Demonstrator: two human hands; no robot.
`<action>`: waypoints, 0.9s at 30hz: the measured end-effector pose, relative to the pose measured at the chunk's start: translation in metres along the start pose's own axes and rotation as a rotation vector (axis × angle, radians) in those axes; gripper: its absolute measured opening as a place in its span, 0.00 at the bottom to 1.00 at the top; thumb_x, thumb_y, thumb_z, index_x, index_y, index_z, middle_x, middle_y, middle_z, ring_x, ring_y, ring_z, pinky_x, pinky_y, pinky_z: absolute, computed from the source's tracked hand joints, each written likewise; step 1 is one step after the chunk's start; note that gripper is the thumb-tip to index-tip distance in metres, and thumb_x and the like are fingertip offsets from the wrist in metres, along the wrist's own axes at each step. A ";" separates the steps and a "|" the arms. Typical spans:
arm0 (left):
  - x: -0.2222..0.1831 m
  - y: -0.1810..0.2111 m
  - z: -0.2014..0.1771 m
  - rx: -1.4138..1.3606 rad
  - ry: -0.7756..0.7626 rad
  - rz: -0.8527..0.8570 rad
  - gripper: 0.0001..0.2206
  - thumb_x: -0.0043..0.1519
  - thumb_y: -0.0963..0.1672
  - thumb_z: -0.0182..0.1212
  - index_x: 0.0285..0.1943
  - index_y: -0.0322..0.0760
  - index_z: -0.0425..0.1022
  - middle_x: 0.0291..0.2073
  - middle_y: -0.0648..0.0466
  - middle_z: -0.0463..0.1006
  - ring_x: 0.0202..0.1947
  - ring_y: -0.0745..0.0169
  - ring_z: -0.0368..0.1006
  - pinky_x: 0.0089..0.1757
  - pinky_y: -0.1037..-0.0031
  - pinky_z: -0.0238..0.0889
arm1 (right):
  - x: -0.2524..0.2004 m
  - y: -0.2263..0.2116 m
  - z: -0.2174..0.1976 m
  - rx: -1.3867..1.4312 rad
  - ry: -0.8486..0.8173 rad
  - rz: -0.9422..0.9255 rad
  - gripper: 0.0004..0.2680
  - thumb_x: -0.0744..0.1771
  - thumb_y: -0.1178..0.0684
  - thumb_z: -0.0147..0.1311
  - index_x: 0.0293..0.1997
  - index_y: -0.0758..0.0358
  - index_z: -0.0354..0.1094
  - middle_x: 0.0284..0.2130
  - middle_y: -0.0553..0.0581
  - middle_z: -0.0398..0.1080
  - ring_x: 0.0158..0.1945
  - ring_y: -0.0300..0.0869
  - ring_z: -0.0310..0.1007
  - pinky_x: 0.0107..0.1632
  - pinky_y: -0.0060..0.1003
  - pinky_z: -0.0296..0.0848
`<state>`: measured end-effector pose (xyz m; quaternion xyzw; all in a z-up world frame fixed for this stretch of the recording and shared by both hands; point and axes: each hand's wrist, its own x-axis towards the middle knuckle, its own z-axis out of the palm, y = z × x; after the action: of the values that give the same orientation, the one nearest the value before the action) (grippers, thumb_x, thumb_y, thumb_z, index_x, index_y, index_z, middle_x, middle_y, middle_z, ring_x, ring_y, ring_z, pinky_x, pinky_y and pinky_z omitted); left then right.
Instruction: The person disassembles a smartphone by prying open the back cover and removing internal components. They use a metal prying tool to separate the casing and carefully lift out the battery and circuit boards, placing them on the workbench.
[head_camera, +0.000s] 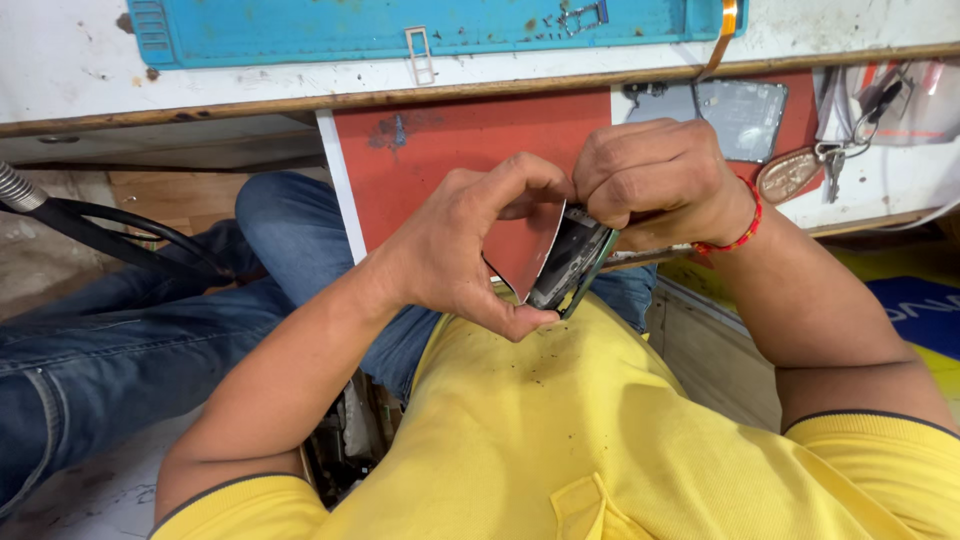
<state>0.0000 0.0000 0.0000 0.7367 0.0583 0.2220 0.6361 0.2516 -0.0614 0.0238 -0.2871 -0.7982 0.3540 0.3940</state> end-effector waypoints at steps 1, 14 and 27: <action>0.000 0.000 0.000 -0.009 -0.013 -0.011 0.36 0.48 0.49 0.82 0.62 0.33 0.66 0.46 0.52 0.79 0.46 0.64 0.79 0.55 0.73 0.77 | -0.001 -0.001 0.002 -0.004 0.009 0.004 0.10 0.59 0.61 0.69 0.27 0.64 0.64 0.26 0.55 0.67 0.33 0.48 0.73 0.36 0.39 0.71; -0.010 0.022 0.018 0.280 0.478 0.044 0.35 0.51 0.49 0.77 0.66 0.32 0.67 0.52 0.47 0.78 0.52 0.55 0.80 0.56 0.69 0.75 | 0.007 -0.062 0.035 0.346 0.433 0.400 0.17 0.66 0.57 0.67 0.59 0.65 0.64 0.54 0.63 0.70 0.56 0.47 0.75 0.59 0.41 0.79; 0.021 0.030 0.096 0.652 0.716 0.049 0.39 0.50 0.56 0.78 0.62 0.28 0.70 0.53 0.43 0.76 0.51 0.44 0.77 0.50 0.60 0.74 | 0.021 -0.107 -0.004 -0.410 0.000 0.855 0.23 0.61 0.59 0.58 0.65 0.67 0.63 0.41 0.61 0.80 0.34 0.47 0.84 0.36 0.37 0.80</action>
<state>0.0518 -0.0855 0.0258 0.7759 0.3226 0.4469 0.3067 0.2252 -0.1076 0.1195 -0.6617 -0.6618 0.3196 0.1484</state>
